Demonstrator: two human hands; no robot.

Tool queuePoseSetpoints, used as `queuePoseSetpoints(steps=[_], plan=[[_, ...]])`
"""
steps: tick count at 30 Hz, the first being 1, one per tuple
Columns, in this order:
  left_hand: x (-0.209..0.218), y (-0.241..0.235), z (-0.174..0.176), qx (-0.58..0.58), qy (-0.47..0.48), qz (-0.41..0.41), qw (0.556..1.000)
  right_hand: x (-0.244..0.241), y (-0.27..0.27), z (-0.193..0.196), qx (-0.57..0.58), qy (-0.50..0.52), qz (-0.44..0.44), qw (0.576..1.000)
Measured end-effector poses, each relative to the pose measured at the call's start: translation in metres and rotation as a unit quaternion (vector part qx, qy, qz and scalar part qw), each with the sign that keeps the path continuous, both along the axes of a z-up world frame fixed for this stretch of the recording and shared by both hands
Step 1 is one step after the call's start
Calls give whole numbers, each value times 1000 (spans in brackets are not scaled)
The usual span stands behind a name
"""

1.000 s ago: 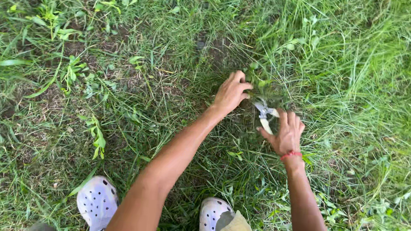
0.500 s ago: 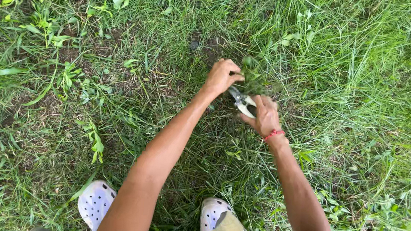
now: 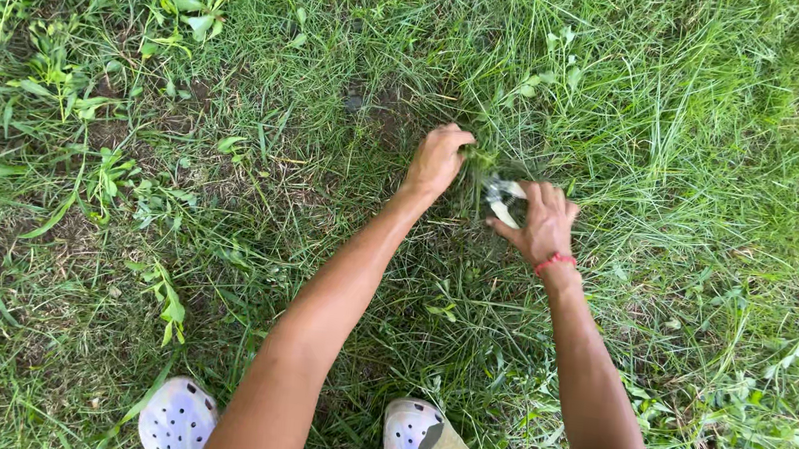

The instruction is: The person uses hand shears to trim grass and weeds in a lawn area. They repeatedly grasp clumps of grass with one hand and cut them near the base with the shears, then drop the cuttings onto the ground. The camera remains in a first-person view focused on the hands and the grass throughout the clip.

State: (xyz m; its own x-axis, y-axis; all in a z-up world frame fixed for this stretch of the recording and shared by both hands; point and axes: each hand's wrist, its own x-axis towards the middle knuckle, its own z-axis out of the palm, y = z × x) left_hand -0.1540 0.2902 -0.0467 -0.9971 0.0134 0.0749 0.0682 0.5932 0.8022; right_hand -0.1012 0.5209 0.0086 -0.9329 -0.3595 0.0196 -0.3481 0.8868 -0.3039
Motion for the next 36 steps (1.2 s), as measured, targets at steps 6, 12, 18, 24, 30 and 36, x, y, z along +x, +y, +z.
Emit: queuePoseSetpoints(steps=[6,12,18,24,30,36], plan=[[-16,-30,-10,120,-122,58,983,3,10,-5,-73,-126,16,989],[-23,-35,-3,105,-159,47,981,-14,27,32,25,18,31,999],[-21,-26,0,91,-81,44,992,-53,-24,25,113,3,55,992],[-25,-22,15,23,-171,37,984,-54,-27,6,30,-54,91,994],[-36,-39,-17,33,-19,45,998,-42,-8,42,54,4,85,995],[-31,-28,7,8,-174,35,984,-64,-55,24,37,56,161,985]])
